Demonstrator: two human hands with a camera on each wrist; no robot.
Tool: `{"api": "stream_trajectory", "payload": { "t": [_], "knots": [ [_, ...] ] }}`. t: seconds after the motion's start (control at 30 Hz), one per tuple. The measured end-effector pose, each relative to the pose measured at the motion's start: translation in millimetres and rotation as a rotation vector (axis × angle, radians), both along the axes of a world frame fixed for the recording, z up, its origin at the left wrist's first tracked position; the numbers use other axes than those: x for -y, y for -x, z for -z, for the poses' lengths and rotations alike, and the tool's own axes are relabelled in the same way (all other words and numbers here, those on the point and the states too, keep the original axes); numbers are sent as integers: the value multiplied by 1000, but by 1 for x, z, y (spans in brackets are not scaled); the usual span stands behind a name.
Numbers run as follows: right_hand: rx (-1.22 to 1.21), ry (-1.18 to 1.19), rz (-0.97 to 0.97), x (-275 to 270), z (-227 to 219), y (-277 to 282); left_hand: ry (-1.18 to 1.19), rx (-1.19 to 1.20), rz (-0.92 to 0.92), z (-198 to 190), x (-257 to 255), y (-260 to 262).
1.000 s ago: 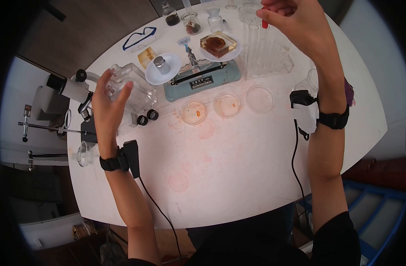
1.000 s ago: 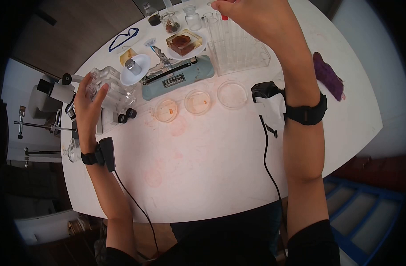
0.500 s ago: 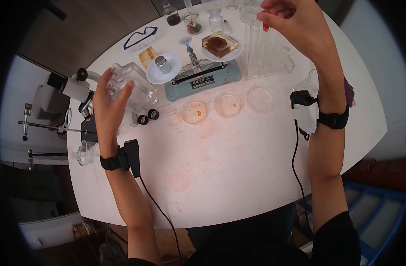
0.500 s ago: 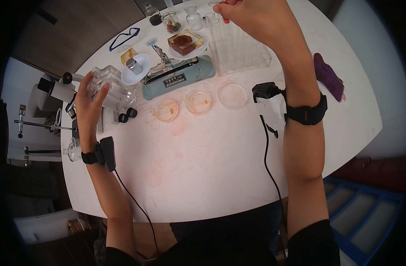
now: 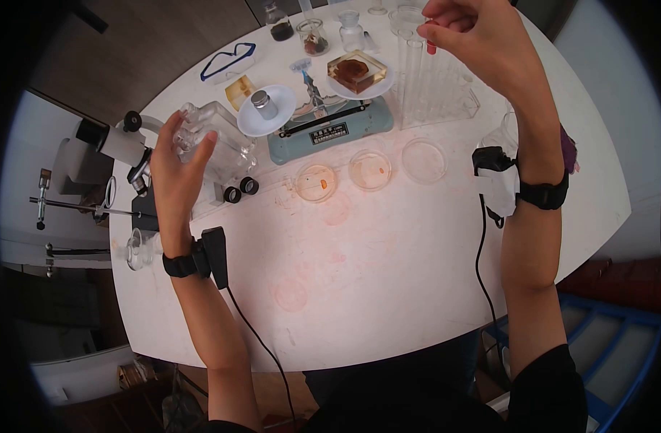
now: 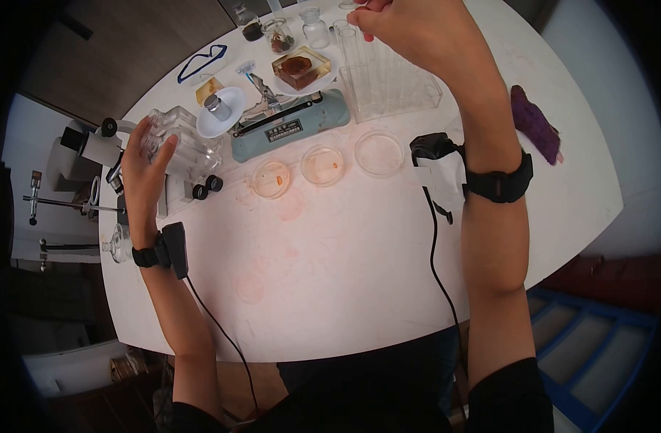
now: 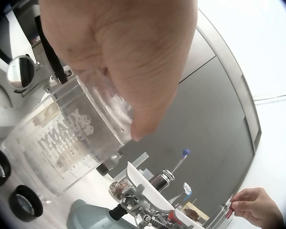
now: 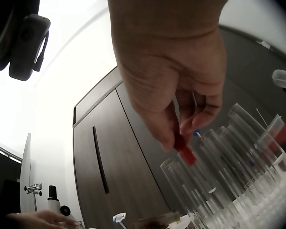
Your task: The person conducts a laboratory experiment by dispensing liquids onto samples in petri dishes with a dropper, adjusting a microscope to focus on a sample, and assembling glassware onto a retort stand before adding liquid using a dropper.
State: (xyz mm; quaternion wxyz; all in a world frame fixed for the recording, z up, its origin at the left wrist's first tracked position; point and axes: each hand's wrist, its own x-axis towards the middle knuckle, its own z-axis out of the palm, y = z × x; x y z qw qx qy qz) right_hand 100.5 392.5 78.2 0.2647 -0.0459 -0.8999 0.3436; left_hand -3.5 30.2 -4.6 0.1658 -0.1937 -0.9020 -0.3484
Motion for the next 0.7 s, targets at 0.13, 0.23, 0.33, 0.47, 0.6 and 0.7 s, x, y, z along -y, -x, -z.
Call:
{"api": "stream_trajectory", "payload": {
  "t": [0.13, 0.23, 0.33, 0.47, 0.6, 0.7],
  "knots": [
    [4, -3, 5, 0, 1, 1, 5, -2, -10, 1, 0, 0],
    [-2, -18, 16, 0, 1, 1, 0, -2, -8, 1, 0, 1],
    [-13, -16, 11, 0, 2, 1, -11, -4, -4, 1, 0, 0],
    [-4, -14, 5, -1, -1, 1, -9, 4, -7, -1, -2, -1],
    [-102, -133, 12, 13, -3, -12, -1, 1, -13, -2, -2, -1],
    [-23, -12, -29, -2, 0, 2, 7, -8, -15, -1, -2, 0]
  ]
}}
